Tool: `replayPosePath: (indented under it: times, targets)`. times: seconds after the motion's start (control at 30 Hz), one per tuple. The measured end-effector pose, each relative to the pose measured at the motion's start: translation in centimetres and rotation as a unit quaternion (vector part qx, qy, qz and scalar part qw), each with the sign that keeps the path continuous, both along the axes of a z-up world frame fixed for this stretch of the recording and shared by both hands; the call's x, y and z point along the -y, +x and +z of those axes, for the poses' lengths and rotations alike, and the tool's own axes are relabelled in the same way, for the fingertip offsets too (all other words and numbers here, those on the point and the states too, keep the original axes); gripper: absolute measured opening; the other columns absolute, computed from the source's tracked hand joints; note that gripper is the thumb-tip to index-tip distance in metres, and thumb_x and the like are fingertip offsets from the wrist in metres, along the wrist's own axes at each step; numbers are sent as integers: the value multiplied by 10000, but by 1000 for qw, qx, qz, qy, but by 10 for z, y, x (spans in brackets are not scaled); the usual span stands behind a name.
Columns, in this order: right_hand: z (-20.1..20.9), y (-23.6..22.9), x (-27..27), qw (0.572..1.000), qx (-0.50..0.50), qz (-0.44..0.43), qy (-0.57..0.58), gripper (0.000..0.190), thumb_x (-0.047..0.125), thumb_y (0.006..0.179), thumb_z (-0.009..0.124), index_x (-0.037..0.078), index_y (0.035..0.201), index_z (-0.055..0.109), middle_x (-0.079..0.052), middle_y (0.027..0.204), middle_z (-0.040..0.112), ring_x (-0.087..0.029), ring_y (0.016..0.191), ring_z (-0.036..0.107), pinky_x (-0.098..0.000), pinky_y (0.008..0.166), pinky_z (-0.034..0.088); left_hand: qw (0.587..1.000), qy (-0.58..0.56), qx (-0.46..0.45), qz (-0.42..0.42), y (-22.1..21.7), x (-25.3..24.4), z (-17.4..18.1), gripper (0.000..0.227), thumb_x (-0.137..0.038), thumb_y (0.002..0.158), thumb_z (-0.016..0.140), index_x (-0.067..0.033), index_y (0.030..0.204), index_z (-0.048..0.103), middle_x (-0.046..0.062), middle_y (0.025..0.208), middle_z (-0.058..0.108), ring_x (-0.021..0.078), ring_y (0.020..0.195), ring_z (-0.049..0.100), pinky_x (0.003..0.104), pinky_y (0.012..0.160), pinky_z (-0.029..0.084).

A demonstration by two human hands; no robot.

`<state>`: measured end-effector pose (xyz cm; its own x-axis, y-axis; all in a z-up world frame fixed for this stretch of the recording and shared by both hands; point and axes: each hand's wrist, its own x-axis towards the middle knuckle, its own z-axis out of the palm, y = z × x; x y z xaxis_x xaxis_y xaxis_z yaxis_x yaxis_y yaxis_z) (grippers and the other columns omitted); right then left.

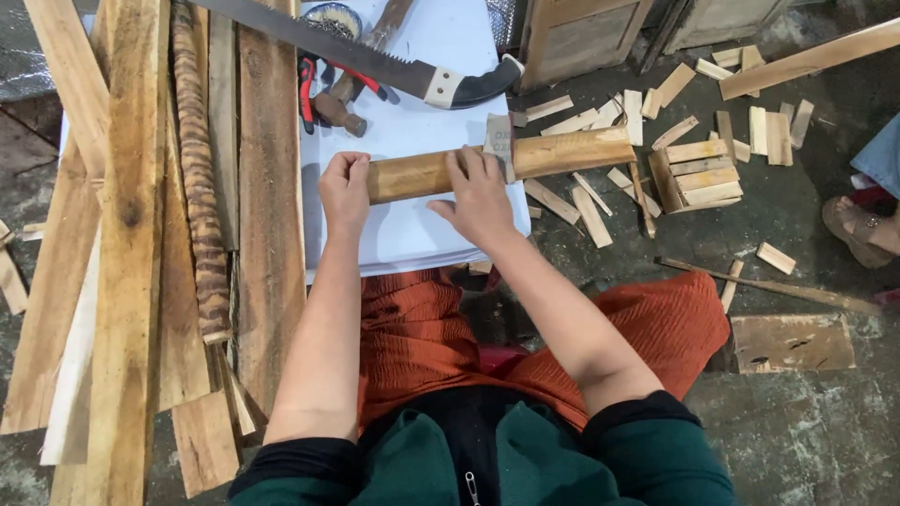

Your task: The person sits on the floor and smooths a long wooden plank using a sanding block. They then pick up a hand saw and cut the plank into smaller pieces, placing the cut sections aside.

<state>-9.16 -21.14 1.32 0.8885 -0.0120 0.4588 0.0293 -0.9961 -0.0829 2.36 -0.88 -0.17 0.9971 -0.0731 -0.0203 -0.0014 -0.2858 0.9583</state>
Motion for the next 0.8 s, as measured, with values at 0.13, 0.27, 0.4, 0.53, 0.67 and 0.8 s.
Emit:
replayPosePath:
  times: [0.13,0.27,0.4,0.53,0.67,0.8]
  targets:
    - [17,1,7,997,18,-20,74,652,324,895,839,-1,1407,600,-241,1251,589,-415,1153,578,-494,1007,460,1000,-7,15,-6,0,-4,-4,128,-202,1001,632,-146,1038,741,60,1004,730,189,1013,646,395,900,534]
    - [18,-20,38,992,31,-68,106,721,337,844,898,-93,1349,613,-246,1192,606,-381,1123,595,-429,1016,477,1000,-16,17,-13,-1,-4,-6,115,-176,994,628,-148,1038,731,63,1001,737,177,996,654,391,904,544]
    - [5,-22,53,993,28,-46,108,641,391,867,873,-77,1262,683,-191,1207,629,-314,1120,597,-366,1014,462,999,-24,21,-14,-6,-2,2,117,-158,995,617,-134,1047,719,65,1005,739,168,986,649,403,902,545]
    - [9,-13,50,995,33,-85,38,413,315,919,799,9,1192,747,-101,1109,616,-247,1061,585,-355,938,438,997,-37,61,-10,-5,-2,4,144,-171,1033,577,-107,1092,692,108,1034,732,206,1026,659,416,920,546]
    - [14,9,25,990,136,21,15,170,43,944,698,16,1087,786,-182,1249,643,-351,1219,568,-449,1043,430,994,-27,105,-17,-5,-2,3,326,-367,1122,486,-109,1100,684,133,1099,738,281,1116,675,446,985,529]
    - [-24,34,-43,979,117,150,73,305,105,1037,564,52,1323,653,-184,1363,609,-357,1320,536,-496,1154,400,994,-20,103,-26,-5,-2,-1,446,-451,1132,382,-114,1107,674,122,1107,743,294,1116,673,464,1016,512]
